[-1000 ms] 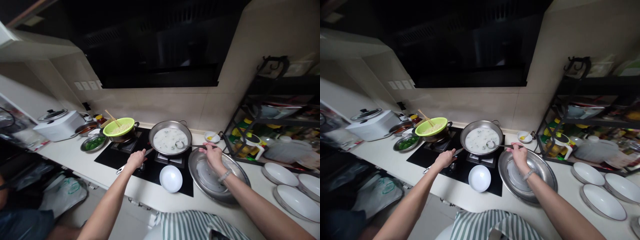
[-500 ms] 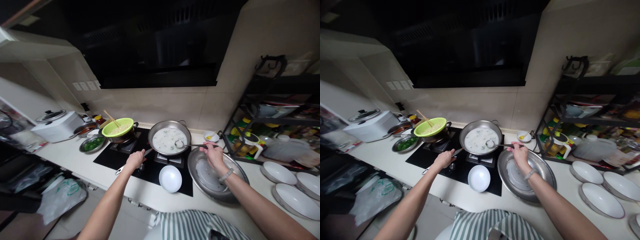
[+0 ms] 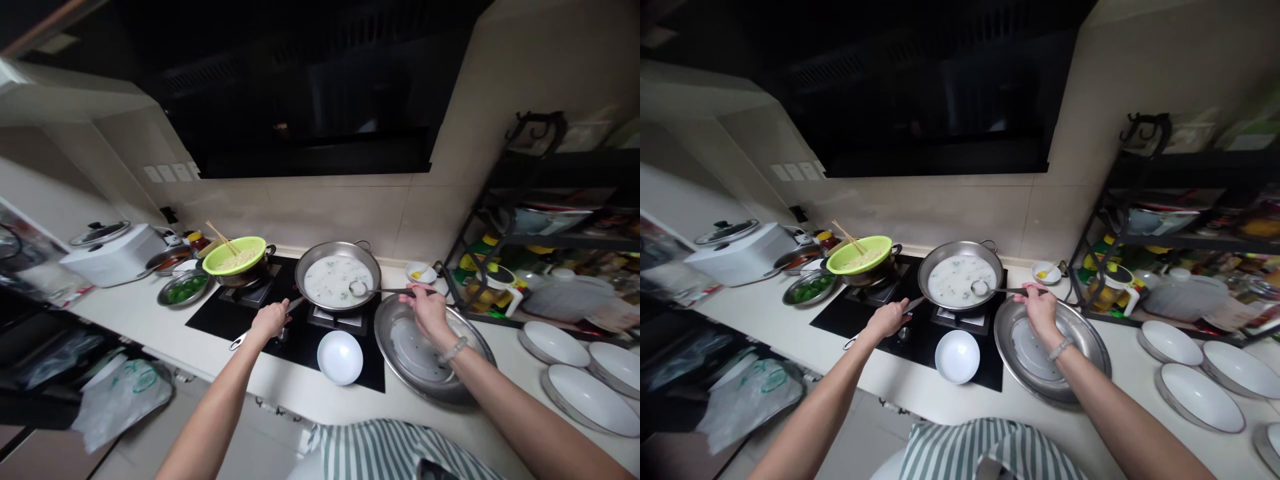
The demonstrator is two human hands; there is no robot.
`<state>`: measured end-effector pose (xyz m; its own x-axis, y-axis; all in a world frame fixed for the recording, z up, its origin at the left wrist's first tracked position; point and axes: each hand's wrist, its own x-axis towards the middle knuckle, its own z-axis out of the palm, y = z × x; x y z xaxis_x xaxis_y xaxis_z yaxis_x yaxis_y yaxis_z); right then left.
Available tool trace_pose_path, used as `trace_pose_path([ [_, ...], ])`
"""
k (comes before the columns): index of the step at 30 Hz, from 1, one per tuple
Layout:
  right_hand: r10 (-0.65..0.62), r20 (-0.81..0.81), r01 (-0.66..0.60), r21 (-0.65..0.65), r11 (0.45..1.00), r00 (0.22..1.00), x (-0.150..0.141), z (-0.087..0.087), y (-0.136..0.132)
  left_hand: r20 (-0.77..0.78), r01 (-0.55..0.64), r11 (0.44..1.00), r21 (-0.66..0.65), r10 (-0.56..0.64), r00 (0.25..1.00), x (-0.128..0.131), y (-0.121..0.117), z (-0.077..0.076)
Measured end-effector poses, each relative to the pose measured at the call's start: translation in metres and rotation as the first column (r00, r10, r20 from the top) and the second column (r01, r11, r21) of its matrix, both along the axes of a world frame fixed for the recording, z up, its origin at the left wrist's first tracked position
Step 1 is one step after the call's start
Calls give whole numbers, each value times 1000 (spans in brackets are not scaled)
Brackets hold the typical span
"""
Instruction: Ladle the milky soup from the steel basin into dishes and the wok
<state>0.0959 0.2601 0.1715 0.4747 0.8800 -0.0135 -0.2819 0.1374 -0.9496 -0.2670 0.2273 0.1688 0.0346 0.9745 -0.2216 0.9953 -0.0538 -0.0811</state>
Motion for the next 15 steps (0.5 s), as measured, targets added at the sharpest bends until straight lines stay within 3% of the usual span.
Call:
trace_pose_path([
  [15, 6, -4, -6, 6, 1000, 1000, 1, 6, -4, 16, 11, 1000, 16, -12, 1000, -1, 0, -1],
])
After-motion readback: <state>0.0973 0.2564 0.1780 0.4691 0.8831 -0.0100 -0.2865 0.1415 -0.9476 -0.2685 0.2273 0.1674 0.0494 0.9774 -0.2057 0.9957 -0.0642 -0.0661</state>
